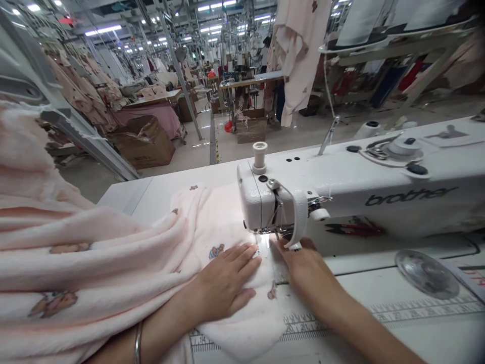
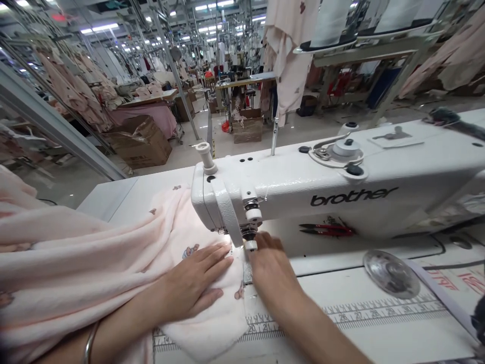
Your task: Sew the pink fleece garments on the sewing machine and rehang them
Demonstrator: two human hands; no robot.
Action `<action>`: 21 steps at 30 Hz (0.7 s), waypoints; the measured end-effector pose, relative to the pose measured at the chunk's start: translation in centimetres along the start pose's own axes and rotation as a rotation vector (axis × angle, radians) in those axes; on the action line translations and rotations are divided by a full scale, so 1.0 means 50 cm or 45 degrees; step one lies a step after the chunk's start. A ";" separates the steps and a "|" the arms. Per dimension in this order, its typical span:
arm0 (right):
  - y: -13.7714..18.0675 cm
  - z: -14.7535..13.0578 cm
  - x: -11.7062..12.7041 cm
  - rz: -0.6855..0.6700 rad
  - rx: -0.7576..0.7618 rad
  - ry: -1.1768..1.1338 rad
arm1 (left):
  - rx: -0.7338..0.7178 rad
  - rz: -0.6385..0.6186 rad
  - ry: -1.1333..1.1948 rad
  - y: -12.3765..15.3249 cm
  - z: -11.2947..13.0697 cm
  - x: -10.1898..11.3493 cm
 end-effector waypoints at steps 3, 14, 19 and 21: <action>0.059 -0.050 -0.009 0.107 0.040 -0.082 | -0.010 0.017 -0.002 0.001 0.000 0.000; 0.045 -0.061 -0.041 0.137 -0.027 -0.094 | 0.061 -0.005 -0.016 0.007 -0.027 -0.014; 0.049 -0.057 -0.040 0.145 -0.037 -0.083 | 0.032 0.066 -0.004 0.001 -0.026 -0.005; 0.047 -0.056 -0.040 0.120 -0.046 -0.081 | 0.034 0.083 0.010 0.000 -0.026 -0.004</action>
Point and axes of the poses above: each hand's wrist, its own y-axis away from the middle knuckle, its own x-axis out of the back of the hand, z = x × y, the point moved 5 cm from there along -y, towards the middle knuckle, and after that the axes turned 9 degrees about -y, right-handed, at the moved point
